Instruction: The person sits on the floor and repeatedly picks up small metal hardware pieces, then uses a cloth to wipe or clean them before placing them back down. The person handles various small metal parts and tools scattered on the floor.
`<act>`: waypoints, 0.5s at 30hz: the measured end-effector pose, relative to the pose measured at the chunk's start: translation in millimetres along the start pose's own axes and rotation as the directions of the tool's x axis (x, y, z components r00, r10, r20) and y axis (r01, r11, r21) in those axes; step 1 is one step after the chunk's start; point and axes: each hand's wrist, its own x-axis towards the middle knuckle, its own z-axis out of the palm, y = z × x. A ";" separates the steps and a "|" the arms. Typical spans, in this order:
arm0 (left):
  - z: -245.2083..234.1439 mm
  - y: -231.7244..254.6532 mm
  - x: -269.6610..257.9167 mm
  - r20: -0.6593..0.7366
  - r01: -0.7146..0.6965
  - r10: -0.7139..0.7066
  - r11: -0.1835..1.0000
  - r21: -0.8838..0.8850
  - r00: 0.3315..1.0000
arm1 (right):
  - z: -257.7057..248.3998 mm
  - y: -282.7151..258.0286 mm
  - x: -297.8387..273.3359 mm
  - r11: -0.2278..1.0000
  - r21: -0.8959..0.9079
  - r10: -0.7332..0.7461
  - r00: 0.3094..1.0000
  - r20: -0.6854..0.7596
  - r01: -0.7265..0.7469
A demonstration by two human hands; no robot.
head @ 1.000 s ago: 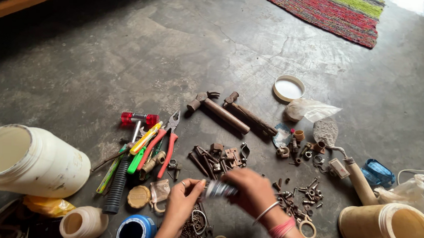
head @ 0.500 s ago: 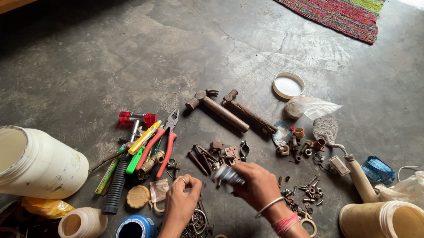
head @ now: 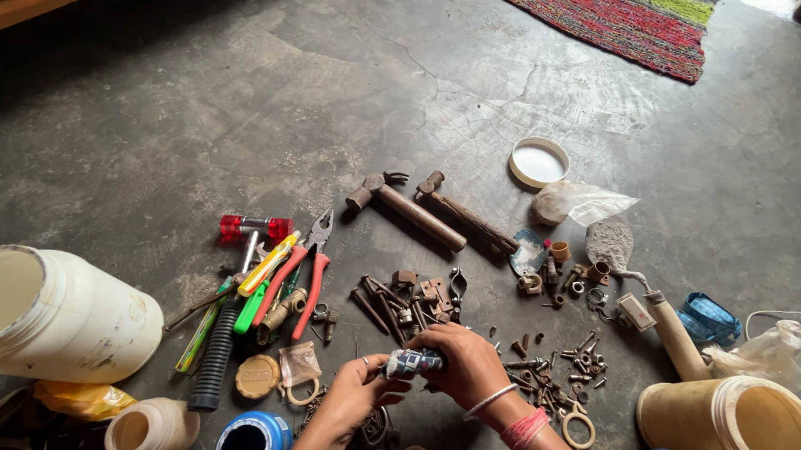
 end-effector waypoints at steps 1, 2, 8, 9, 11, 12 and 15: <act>-2.4 -2.3 1.2 -0.003 -0.033 0.033 0.999 0.026 0.999 | -1.1 -0.6 0.1 0.999 0.033 0.009 1.000 -0.005 -0.008; -4.5 -3.9 2.2 -0.005 -0.066 0.066 0.997 0.051 0.998 | -2.9 -1.2 0.4 0.998 0.066 0.017 1.000 -0.011 -0.017; -1.1 2.5 2.0 -0.037 -0.143 0.147 0.985 0.098 0.988 | -12.0 -12.6 1.8 0.979 0.042 0.202 0.979 -0.032 -0.201; 0.9 5.2 -0.2 -0.045 -0.146 0.151 0.984 0.104 0.987 | -13.4 -13.3 2.0 0.973 0.033 0.231 0.972 -0.041 -0.230; 3.0 12.8 -6.1 -0.131 -0.123 0.139 0.985 0.121 0.982 | -15.7 -12.3 3.8 0.981 0.048 0.193 0.977 -0.091 -0.189; 4.8 16.3 -9.4 -0.174 -0.111 0.132 0.986 0.128 0.976 | -16.1 -11.7 3.7 0.984 0.054 0.174 0.978 -0.116 -0.169; 10.6 25.0 -18.1 -0.274 -0.035 0.197 0.864 0.502 0.941 | -14.5 -10.2 0.8 0.990 0.049 -0.124 0.981 -0.152 0.133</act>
